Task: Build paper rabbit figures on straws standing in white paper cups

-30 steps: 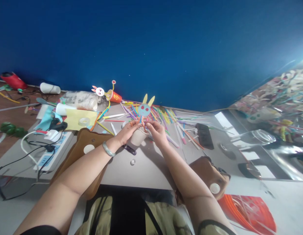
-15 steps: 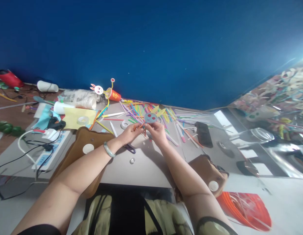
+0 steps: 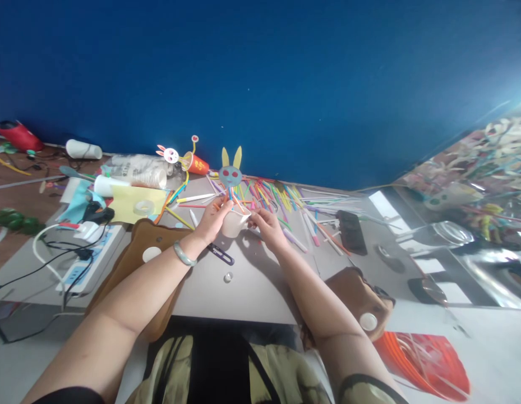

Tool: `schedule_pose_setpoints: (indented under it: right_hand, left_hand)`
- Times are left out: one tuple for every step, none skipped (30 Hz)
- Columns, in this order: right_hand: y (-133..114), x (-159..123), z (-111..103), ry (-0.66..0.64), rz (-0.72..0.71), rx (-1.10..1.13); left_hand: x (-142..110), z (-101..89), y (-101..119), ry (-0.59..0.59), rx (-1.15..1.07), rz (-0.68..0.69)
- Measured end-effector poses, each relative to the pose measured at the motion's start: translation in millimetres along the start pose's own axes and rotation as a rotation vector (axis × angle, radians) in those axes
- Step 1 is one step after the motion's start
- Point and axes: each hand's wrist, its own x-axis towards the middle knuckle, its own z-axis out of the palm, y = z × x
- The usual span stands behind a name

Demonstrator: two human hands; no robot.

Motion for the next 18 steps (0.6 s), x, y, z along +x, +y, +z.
schedule_pose_setpoints:
  right_hand:
    - [-0.3, -0.8, 0.5, -0.02, 0.005, 0.009]
    - [-0.9, -1.6, 1.0, -0.032, 0.009, 0.012]
    - [-1.7, -2.1, 1.4, -0.038, 0.013, 0.012]
    - [-2.6, -2.5, 1.7, -0.04, 0.017, 0.011]
    - [-3.3, -2.6, 1.9, -0.039, 0.022, 0.012]
    - [-4.0, -2.6, 2.0, -0.036, 0.027, 0.014]
    - [-4.4, -2.6, 2.2, -0.033, 0.03, 0.018]
    - [-4.7, -2.6, 2.5, -0.031, 0.031, 0.025]
    - [-4.7, -2.8, 2.9, -0.028, 0.03, 0.035]
    - [-4.7, -3.0, 3.6, -0.026, 0.028, 0.049]
    - [-4.5, -3.3, 4.4, -0.024, 0.027, 0.069]
    - [-4.3, -3.6, 5.4, -0.023, 0.029, 0.096]
    - [-3.9, -3.9, 6.4, -0.022, 0.035, 0.131]
    - [-3.5, -4.1, 7.3, -0.024, 0.047, 0.171]
    - [-2.9, -4.1, 8.0, -0.029, 0.063, 0.212]
    - [-2.3, -4.0, 8.5, -0.034, 0.082, 0.251]
    - [-1.7, -3.8, 8.7, -0.039, 0.102, 0.281]
    - [-1.1, -3.5, 8.6, -0.043, 0.118, 0.301]
  left_hand:
    - [-0.1, 0.0, 0.1, 0.003, 0.004, 0.005]
    - [-0.3, 0.2, 0.4, 0.007, 0.01, 0.01]
    - [-0.5, 0.4, 0.8, 0.011, 0.017, 0.015]
    - [-0.6, 0.7, 1.1, 0.016, 0.021, 0.021]
    - [-0.6, 0.8, 1.3, 0.019, 0.022, 0.026]
    - [-0.4, 0.8, 1.2, 0.021, 0.02, 0.029]
    - [0.0, 0.7, 0.8, 0.023, 0.014, 0.029]
    - [0.6, 0.3, 0.0, 0.026, 0.006, 0.029]
    - [1.4, -0.4, -1.2, 0.031, -0.003, 0.029]
    - [2.3, -1.2, -2.5, 0.035, -0.012, 0.029]
    - [3.3, -2.1, -4.0, 0.039, -0.02, 0.029]
    - [4.3, -3.0, -5.4, 0.041, -0.026, 0.03]
    - [5.2, -3.9, -6.7, 0.043, -0.029, 0.031]
    - [5.9, -4.5, -7.6, 0.045, -0.029, 0.033]
    - [6.4, -4.9, -8.2, 0.048, -0.026, 0.036]
    - [6.6, -5.0, -8.5, 0.051, -0.021, 0.038]
    - [6.6, -4.8, -8.4, 0.055, -0.014, 0.037]
    - [6.2, -4.5, -8.0, 0.057, -0.008, 0.033]
